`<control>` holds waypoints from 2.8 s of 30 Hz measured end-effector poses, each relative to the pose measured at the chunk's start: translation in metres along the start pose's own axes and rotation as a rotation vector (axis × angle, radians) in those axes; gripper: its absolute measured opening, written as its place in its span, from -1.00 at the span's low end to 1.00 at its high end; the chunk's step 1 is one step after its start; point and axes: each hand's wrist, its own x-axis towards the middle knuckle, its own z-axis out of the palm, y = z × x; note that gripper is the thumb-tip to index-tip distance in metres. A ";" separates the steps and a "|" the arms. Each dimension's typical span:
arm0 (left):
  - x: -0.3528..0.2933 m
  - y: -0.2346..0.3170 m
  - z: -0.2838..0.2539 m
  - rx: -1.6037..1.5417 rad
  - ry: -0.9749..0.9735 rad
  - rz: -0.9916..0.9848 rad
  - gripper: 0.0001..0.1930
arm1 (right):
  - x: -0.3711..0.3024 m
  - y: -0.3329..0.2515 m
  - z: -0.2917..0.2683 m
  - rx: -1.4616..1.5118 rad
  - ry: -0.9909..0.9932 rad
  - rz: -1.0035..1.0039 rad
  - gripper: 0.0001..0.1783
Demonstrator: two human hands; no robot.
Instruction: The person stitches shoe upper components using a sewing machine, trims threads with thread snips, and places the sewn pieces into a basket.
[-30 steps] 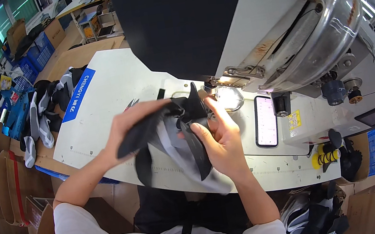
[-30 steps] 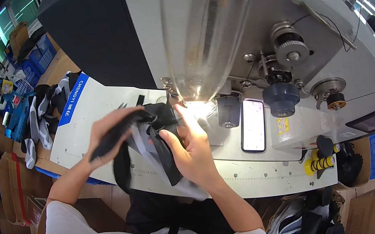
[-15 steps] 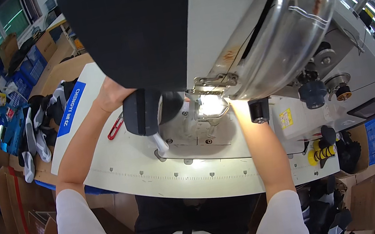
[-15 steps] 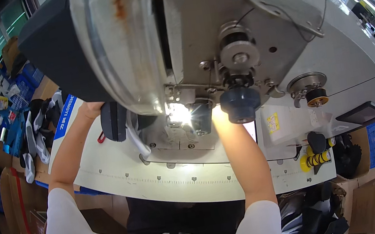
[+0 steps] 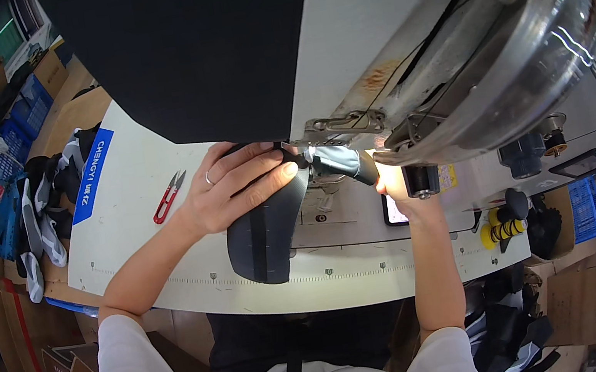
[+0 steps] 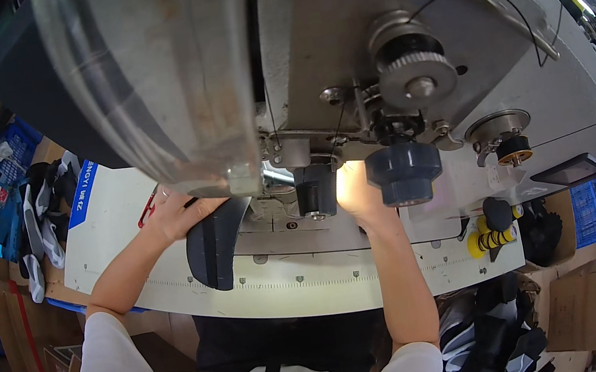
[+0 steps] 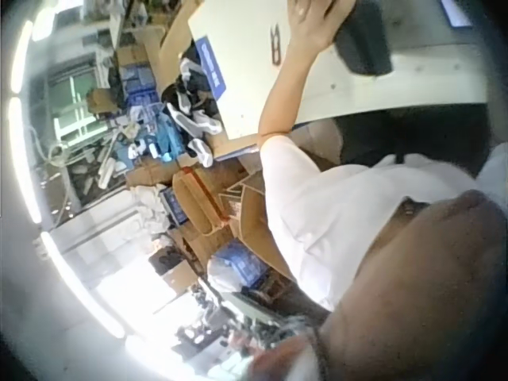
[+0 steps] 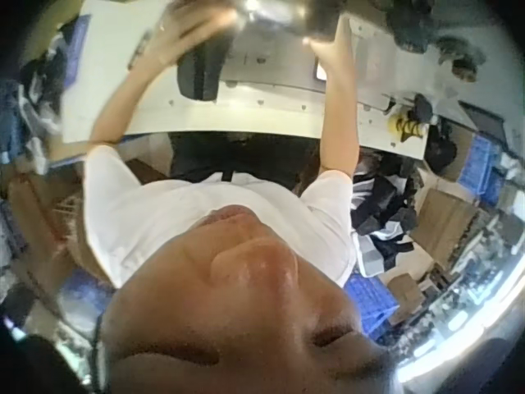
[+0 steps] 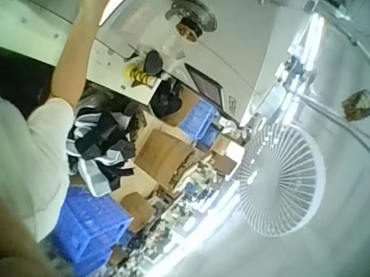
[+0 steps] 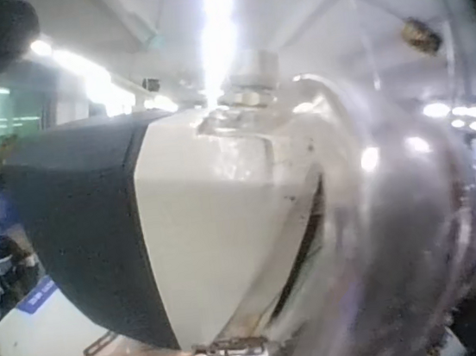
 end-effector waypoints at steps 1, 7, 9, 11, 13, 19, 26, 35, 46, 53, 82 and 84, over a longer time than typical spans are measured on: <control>-0.001 0.003 0.002 -0.003 0.003 0.002 -0.63 | -0.002 -0.001 0.003 0.119 0.060 0.063 -0.86; -0.008 0.000 0.005 0.027 0.034 0.017 -0.68 | 0.007 -0.002 0.008 -0.046 0.196 -0.423 -0.77; -0.007 -0.002 0.003 0.067 0.024 0.028 -0.67 | 0.015 -0.006 0.013 -0.744 0.394 -0.510 -0.72; 0.019 0.005 0.026 0.033 0.083 0.079 -0.67 | 0.083 0.124 0.001 -0.842 0.320 -0.130 -0.58; 0.024 0.004 0.033 -0.026 0.112 0.100 -0.65 | 0.085 0.139 -0.007 -0.556 0.103 0.078 -0.69; 0.001 0.004 0.004 0.044 0.036 0.046 -0.71 | -0.051 -0.043 0.025 0.151 0.389 -0.255 -0.84; 0.010 0.009 0.009 -0.226 0.088 -0.076 -0.68 | -0.061 -0.045 0.009 0.428 0.016 -0.195 -0.75; 0.009 0.005 -0.004 -0.466 -0.022 -0.238 -0.66 | -0.069 -0.043 0.022 0.496 -0.136 -0.136 -0.70; 0.014 0.001 0.006 -0.573 0.063 -0.335 -0.69 | -0.060 -0.048 -0.003 0.393 -0.301 -0.064 -0.70; 0.015 0.006 0.000 -0.611 0.012 -0.393 -0.65 | -0.065 -0.025 0.005 0.364 -0.266 -0.122 -0.73; 0.012 0.016 0.003 -0.789 0.051 -0.588 -0.64 | -0.096 -0.058 0.025 -0.551 0.002 -0.465 -0.36; 0.017 0.016 -0.001 -0.631 0.064 -0.449 -0.62 | -0.096 -0.063 0.032 -0.538 0.019 -0.453 -0.35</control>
